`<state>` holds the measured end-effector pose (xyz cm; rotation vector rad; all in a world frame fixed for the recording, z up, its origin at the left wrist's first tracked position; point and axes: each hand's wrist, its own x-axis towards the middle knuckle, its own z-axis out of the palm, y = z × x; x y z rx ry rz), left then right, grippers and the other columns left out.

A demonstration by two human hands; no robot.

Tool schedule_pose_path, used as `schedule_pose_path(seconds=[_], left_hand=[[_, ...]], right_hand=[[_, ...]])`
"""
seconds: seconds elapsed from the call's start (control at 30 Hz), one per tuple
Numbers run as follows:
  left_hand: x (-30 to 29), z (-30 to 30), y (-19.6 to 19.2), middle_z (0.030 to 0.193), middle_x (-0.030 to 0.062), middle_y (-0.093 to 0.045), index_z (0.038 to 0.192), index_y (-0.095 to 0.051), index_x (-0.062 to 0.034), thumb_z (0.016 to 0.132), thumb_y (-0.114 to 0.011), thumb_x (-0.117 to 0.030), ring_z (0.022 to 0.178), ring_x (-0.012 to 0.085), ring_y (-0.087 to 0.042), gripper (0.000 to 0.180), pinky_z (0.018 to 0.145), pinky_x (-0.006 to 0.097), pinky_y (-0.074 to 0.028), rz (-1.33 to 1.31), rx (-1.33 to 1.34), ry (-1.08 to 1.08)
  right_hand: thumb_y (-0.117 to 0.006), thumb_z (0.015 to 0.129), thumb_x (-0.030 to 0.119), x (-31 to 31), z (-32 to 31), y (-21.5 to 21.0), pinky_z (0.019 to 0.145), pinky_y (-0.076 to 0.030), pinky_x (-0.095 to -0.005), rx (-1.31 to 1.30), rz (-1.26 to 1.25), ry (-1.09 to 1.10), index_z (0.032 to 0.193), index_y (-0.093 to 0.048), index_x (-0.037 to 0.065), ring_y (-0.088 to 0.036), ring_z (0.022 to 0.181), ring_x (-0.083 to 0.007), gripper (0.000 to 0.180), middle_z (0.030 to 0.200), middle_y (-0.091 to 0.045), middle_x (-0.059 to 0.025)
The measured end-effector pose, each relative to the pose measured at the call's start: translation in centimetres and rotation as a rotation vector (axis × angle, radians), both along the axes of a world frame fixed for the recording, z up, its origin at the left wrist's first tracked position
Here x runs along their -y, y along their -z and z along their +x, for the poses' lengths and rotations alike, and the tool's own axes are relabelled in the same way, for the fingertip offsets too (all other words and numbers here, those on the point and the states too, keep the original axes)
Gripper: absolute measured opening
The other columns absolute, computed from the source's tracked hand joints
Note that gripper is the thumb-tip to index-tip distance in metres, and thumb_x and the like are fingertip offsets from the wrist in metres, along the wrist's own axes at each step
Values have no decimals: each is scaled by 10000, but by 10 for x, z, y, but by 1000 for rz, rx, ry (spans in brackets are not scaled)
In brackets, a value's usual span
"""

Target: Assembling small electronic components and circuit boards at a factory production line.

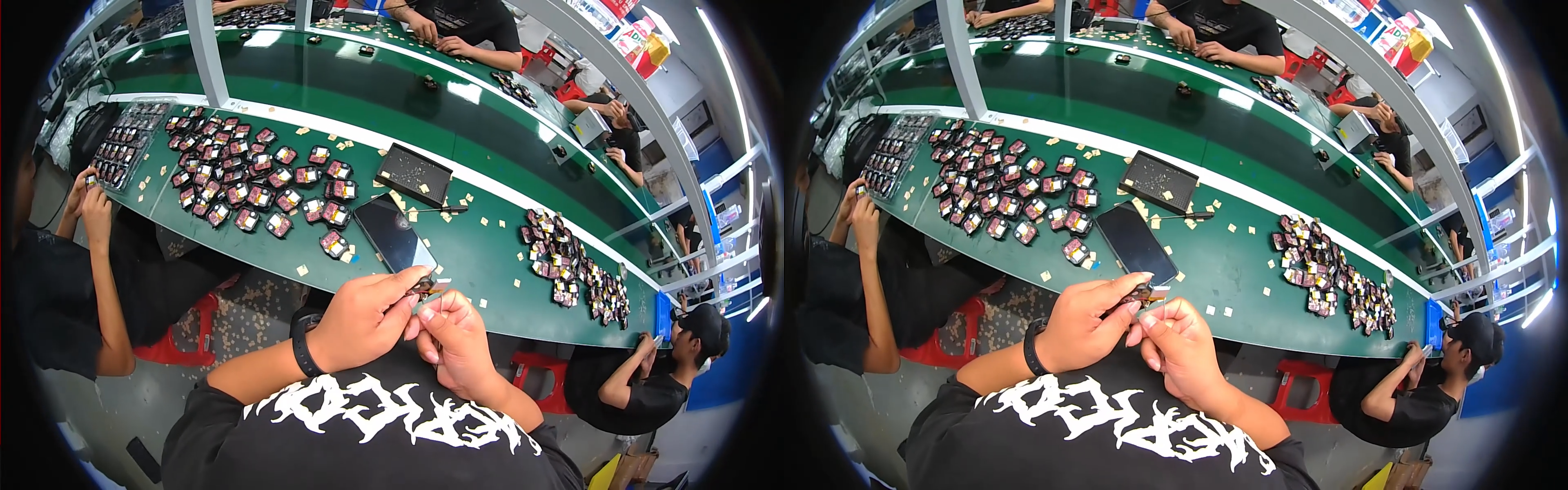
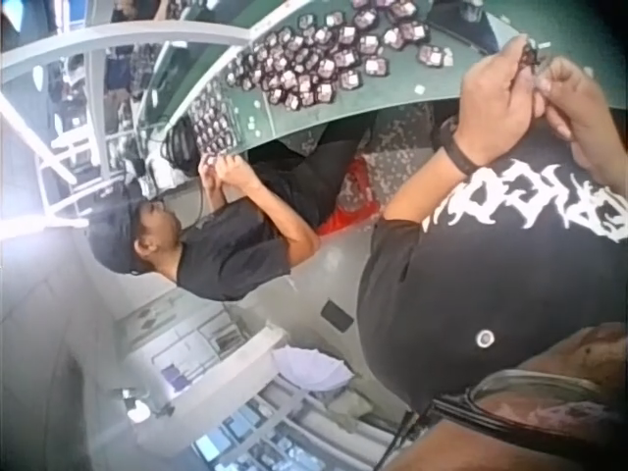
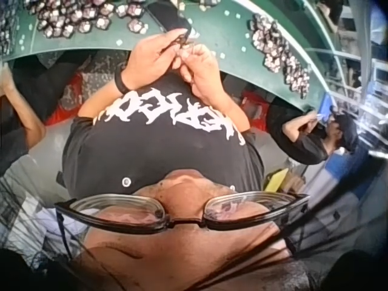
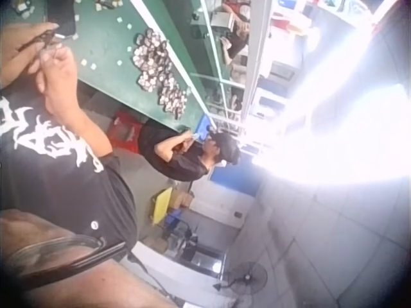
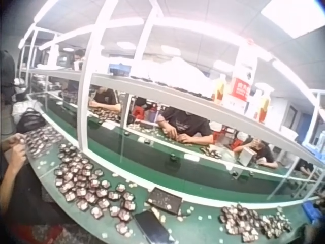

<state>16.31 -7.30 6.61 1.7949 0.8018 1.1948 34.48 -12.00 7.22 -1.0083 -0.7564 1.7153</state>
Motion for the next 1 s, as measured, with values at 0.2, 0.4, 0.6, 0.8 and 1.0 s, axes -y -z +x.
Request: schedule_pose_path(seconds=[0.2,0.4,0.6,0.8,1.0], left_hand=[[-7,-3,3,853,116,-714,1337,-639,4,942,-626,20,696,165,-679,395,633,299,-524,-212,-11,140],[-6,4,8,859,116,-711,1335,-637,16,940,-624,25,704,161,-675,395,636,300,-526,-186,9,60],[-9,16,5,832,145,-684,1294,-659,16,921,-641,12,696,241,-668,373,614,340,-507,2,-115,13],[-18,28,4,854,111,-700,1317,-643,32,983,-596,7,658,126,-670,338,608,266,-542,-172,-126,126],[-22,40,-4,909,52,-694,1382,-608,37,1012,-576,-15,719,82,-656,375,620,234,-542,-743,107,258]], right_hand=[[-588,1057,141,1,2,-2,439,-349,-208,77,4,44,1034,-513,37,-512,507,-93,130,886,-704,-188],[-608,1054,165,-3,14,-2,449,-345,-205,75,-66,-28,1042,-504,35,-534,535,-92,167,923,-716,-190],[-609,1052,154,-7,22,6,453,-358,-212,24,-83,-16,1039,-500,33,-523,529,-95,163,916,-715,-192],[-595,1057,135,-11,42,12,473,-400,-226,12,-54,-33,1042,-485,29,-509,524,-95,153,911,-709,-198],[-580,1060,118,-15,59,18,482,-411,-229,9,-13,-66,1052,-476,32,-494,509,-91,136,896,-703,-201]])
